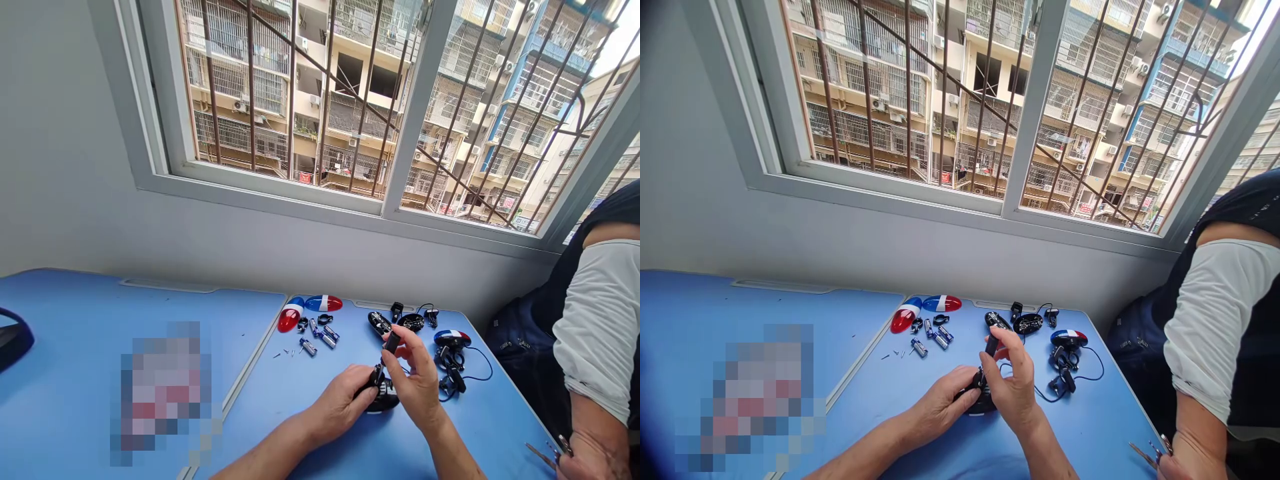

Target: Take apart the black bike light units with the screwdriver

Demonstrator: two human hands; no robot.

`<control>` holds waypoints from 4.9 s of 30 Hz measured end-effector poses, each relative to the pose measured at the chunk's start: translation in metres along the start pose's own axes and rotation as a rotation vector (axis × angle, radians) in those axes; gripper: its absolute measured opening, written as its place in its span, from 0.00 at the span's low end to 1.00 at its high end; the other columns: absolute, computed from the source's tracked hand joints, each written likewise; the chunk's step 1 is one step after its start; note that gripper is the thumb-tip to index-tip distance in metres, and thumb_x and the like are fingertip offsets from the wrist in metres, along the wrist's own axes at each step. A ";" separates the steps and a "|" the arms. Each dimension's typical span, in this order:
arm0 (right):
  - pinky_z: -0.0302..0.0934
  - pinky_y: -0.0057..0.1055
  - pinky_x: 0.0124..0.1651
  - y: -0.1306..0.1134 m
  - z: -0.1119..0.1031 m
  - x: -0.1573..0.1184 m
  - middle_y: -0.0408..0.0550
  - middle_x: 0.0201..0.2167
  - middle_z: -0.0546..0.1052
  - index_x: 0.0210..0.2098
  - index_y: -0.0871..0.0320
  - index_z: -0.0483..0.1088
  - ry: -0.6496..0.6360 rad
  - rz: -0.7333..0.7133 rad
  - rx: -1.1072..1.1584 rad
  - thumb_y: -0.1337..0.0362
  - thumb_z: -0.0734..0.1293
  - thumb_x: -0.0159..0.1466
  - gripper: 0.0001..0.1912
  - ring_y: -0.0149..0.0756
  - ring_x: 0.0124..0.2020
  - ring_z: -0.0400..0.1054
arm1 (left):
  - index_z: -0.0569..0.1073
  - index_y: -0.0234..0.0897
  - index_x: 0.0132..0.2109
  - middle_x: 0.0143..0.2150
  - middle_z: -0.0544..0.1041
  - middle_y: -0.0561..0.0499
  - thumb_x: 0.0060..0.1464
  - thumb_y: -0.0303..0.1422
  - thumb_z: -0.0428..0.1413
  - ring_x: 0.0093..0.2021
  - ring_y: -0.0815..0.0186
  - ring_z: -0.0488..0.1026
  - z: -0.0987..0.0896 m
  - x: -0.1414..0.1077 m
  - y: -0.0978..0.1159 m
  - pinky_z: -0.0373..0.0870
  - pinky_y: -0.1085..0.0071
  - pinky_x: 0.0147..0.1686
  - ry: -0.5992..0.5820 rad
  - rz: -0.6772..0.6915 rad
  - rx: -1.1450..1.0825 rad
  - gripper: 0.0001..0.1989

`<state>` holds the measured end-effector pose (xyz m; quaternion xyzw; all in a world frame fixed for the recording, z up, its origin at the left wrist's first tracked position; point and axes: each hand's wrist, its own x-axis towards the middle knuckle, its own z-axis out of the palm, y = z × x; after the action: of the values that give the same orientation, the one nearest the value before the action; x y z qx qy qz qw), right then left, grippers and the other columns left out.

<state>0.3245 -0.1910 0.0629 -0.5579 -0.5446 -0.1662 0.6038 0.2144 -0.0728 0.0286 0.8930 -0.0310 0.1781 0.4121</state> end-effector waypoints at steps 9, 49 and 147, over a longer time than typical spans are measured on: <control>0.74 0.30 0.36 -0.001 0.000 -0.002 0.50 0.41 0.77 0.52 0.53 0.66 0.046 0.066 0.070 0.71 0.65 0.63 0.18 0.35 0.40 0.75 | 0.68 0.37 0.35 0.36 0.74 0.50 0.63 0.32 0.44 0.38 0.62 0.67 0.001 0.000 -0.003 0.65 0.68 0.42 -0.001 -0.009 -0.017 0.11; 0.71 0.31 0.34 0.032 -0.043 -0.087 0.49 0.34 0.77 0.35 0.54 0.68 -0.233 -0.044 -0.637 0.73 0.53 0.68 0.15 0.37 0.34 0.73 | 0.74 0.38 0.39 0.38 0.77 0.48 0.62 0.38 0.44 0.41 0.58 0.71 -0.015 0.001 -0.004 0.68 0.66 0.43 0.100 -0.074 0.030 0.15; 0.71 0.24 0.36 -0.016 0.015 -0.006 0.50 0.31 0.80 0.33 0.65 0.77 -0.002 1.279 1.155 0.64 0.79 0.49 0.15 0.36 0.36 0.77 | 0.80 0.39 0.44 0.45 0.81 0.48 0.56 0.37 0.54 0.47 0.57 0.77 -0.025 -0.001 0.027 0.75 0.66 0.47 0.439 -0.149 -0.391 0.12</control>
<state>0.3019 -0.1857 0.0624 -0.3631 -0.1255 0.5094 0.7700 0.2005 -0.0727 0.0627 0.7366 0.0908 0.3268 0.5851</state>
